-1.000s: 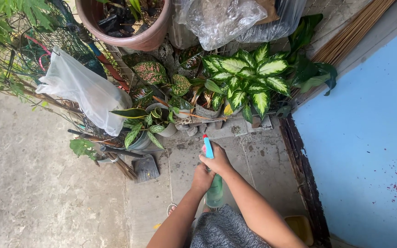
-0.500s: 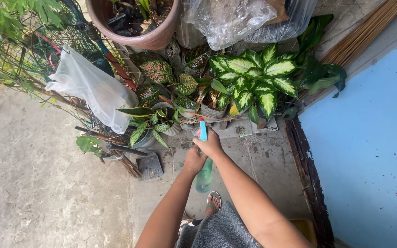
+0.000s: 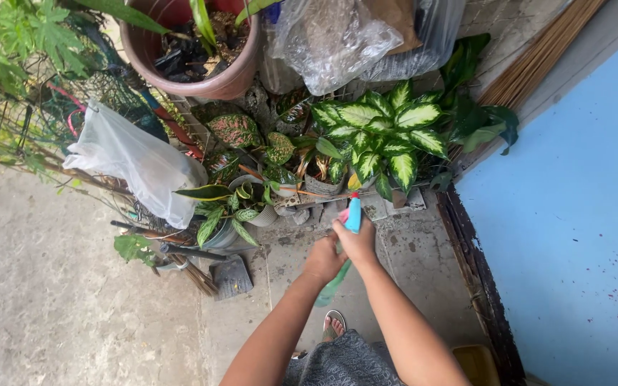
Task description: Spray water on various potted plants using a hand-held spray bottle
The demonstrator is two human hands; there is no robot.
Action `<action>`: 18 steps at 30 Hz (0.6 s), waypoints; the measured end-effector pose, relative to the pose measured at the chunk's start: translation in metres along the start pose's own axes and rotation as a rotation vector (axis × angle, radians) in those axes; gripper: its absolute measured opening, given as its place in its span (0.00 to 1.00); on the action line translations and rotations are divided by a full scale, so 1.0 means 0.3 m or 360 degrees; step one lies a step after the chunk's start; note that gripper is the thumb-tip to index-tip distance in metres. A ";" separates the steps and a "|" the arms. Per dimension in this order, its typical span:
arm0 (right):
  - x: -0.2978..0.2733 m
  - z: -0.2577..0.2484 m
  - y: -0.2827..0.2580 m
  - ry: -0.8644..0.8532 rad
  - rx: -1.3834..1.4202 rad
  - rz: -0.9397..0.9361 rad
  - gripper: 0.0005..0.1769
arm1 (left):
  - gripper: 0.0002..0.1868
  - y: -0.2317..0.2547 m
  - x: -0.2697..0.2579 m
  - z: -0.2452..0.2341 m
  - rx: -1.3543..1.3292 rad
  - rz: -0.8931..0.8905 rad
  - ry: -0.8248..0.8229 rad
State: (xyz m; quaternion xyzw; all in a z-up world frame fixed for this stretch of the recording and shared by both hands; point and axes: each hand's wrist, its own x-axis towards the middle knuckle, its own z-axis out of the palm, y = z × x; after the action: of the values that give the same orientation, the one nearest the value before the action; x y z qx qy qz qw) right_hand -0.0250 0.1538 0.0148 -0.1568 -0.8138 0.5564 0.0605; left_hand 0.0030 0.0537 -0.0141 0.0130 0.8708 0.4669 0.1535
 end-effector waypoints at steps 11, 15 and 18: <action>-0.002 -0.238 0.000 0.0171 -0.0148 0.0281 0.18 | 0.18 0.140 -0.016 0.127 -0.0011 0.0195 -0.0131; -0.032 -0.323 -0.065 0.0266 -0.0131 0.0281 0.23 | 0.17 0.184 -0.020 0.165 0.0056 0.0254 -0.0185; -0.028 -0.365 -0.062 0.0366 -0.0163 0.0309 0.20 | 0.15 0.225 -0.004 0.196 0.0016 0.0346 -0.0247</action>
State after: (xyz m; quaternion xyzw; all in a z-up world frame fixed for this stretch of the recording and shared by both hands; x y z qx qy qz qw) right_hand 0.0093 0.2420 0.0737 -0.3002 -0.8098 0.4959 0.0912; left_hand 0.0125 0.1392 0.0110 0.1441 0.8521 0.4740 0.1688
